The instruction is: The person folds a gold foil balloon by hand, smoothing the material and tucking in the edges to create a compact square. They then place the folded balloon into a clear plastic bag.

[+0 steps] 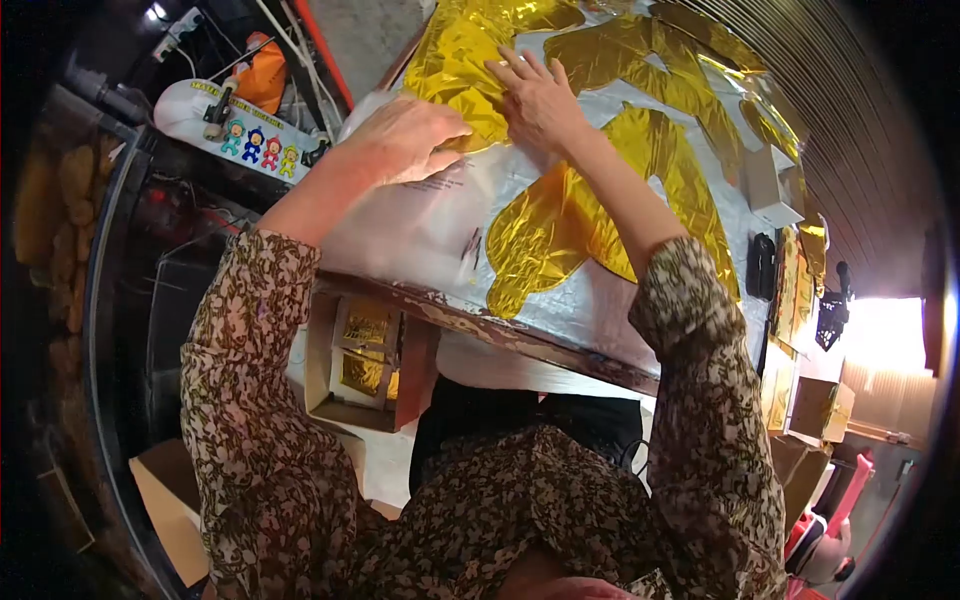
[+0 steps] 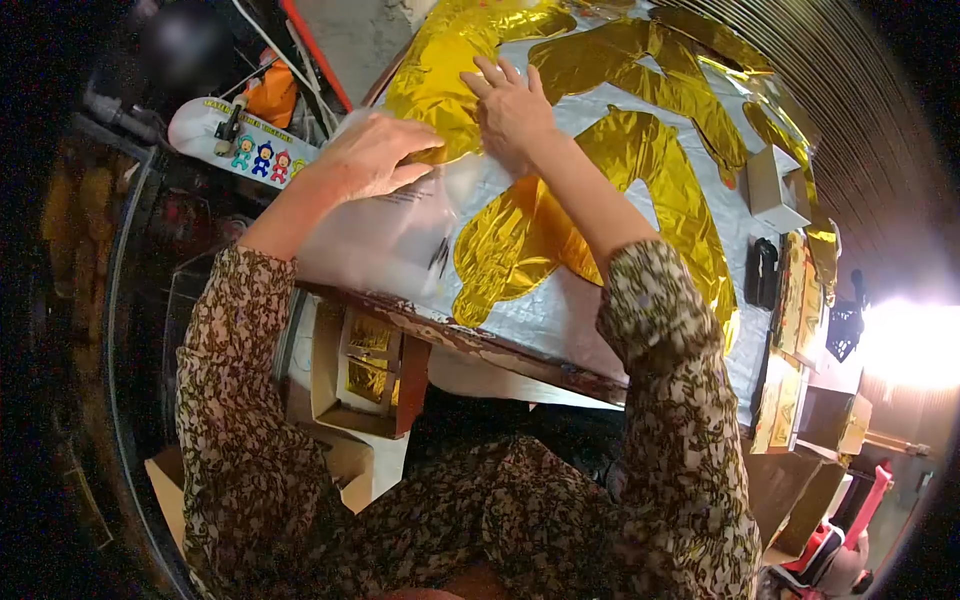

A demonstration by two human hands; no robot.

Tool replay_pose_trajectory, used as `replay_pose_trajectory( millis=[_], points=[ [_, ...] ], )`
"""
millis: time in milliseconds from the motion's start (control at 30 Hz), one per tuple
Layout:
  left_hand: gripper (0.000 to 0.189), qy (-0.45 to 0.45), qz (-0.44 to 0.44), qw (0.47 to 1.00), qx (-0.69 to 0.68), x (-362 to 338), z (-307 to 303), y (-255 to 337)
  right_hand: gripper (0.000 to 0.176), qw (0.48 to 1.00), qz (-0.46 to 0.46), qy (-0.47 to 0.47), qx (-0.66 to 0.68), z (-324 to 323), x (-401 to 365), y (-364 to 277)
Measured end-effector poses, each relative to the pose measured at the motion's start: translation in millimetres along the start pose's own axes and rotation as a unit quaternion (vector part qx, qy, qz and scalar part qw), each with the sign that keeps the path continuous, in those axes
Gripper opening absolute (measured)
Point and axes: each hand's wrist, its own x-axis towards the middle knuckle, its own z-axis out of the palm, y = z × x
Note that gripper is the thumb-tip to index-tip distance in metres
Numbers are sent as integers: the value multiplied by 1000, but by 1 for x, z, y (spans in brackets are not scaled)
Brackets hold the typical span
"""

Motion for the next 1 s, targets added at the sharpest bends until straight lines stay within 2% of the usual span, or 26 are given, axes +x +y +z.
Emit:
replay_pose_trajectory(
  millis=[67,133,200,267,300,333,367,433,500,567,633,700,733,800,867,933,967,1000],
  points=[
    [26,-38,-11,999,25,4,-6,2,51,1000,5,-10,-6,4,8,13],
    [24,-47,-16,998,47,5,-3,-1,31,983,17,-173,60,-1,12,26],
    [22,-57,-26,996,67,2,3,-5,27,980,27,-174,88,-15,1,25],
    [19,-19,-24,997,73,-1,7,-10,24,977,40,-174,115,-28,-19,22],
    [19,-19,-25,997,72,-3,8,-11,24,985,18,-125,117,-34,-29,21],
    [19,20,-10,999,46,-5,7,-10,27,990,-4,-76,120,-36,-35,21],
    [19,60,5,998,20,-7,7,-10,27,990,-4,-78,121,-37,-36,23],
    [20,45,-21,999,2,-7,6,-11,26,986,37,-112,117,-41,-34,23],
    [22,33,-46,998,-12,-4,6,-13,26,984,52,-105,133,-50,-31,18],
    [21,-3,-48,998,30,-2,7,-13,26,982,63,-97,149,-51,-24,17],
    [21,-22,-58,997,43,4,3,-10,27,998,27,7,62,-52,-13,14],
    [22,-44,-66,995,55,5,2,-9,26,998,39,29,35,-57,-8,4],
    [22,-28,-95,995,18,5,5,-12,26,997,49,53,5,-61,-3,-1],
    [23,-12,-124,992,-21,4,12,-18,25,998,23,40,36,-64,2,-5],
    [24,68,-108,990,-60,1,16,-23,24,997,-2,25,66,-55,3,-5],
    [29,76,-92,989,-88,-2,17,-27,31,975,-36,22,218,-34,3,-6],
    [34,83,-75,987,-116,-3,16,-28,32,972,35,-60,224,-31,0,-7],
    [34,83,-74,987,-116,-7,18,-27,32,972,36,-60,224,-27,-2,-7]
  ],
)
